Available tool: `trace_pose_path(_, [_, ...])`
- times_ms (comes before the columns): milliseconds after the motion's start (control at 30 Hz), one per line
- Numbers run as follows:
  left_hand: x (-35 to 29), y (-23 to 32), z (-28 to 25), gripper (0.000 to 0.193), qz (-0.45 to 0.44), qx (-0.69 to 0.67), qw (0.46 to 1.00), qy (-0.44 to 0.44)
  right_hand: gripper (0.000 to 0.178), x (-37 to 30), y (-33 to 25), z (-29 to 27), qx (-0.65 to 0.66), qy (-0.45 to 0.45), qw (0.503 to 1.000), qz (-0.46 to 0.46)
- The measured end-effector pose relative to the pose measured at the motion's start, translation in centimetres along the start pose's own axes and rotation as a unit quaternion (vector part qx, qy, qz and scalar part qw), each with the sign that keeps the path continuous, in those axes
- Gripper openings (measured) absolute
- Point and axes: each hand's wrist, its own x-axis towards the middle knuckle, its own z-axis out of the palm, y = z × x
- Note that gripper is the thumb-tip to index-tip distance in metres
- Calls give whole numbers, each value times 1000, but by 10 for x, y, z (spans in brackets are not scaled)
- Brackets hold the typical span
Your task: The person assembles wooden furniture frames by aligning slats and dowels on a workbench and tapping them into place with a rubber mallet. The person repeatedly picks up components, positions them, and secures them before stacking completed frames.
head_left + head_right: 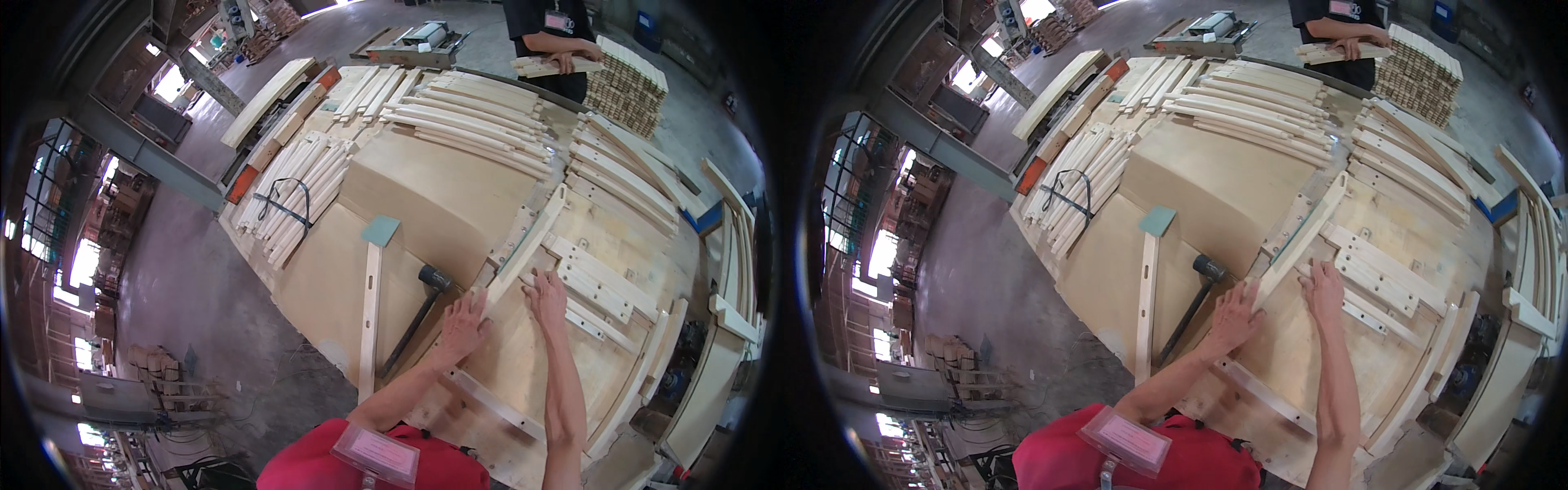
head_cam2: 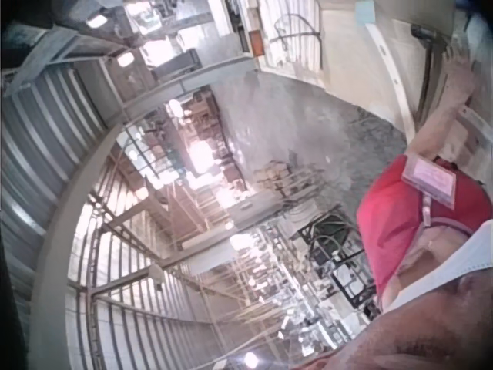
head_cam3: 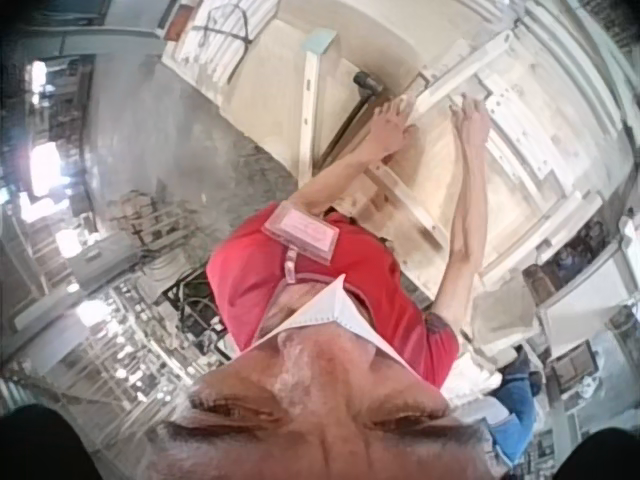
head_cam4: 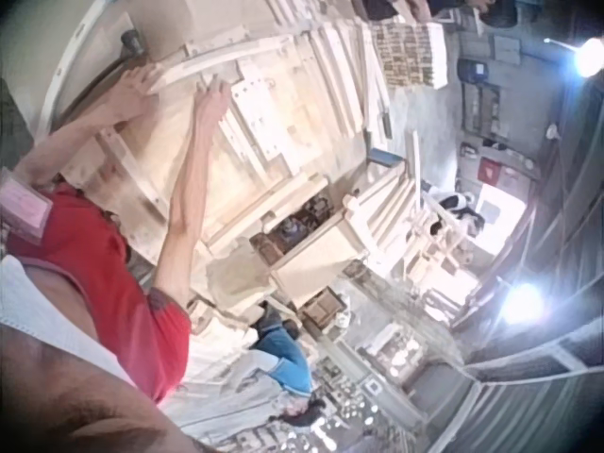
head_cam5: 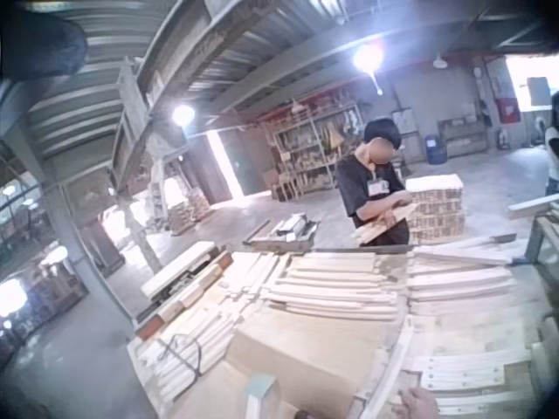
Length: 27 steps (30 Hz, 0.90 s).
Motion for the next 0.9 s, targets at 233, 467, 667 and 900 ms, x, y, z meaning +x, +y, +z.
trace_pose_path(233, [-23,9,-5,64,93,94,991,34,61,-151,48,-68,-16,276,946,171])
trace_pose_path(467, [9,150,73,57,254,-81,963,19,83,-265,172,-190,-221,272,870,347])
trace_pose_path(667, [66,247,155,48,385,-177,904,-58,78,-242,196,-186,-122,140,871,455])
trace_pose_path(900, [111,278,197,42,421,-69,901,-76,67,-226,199,-144,-104,197,892,393])
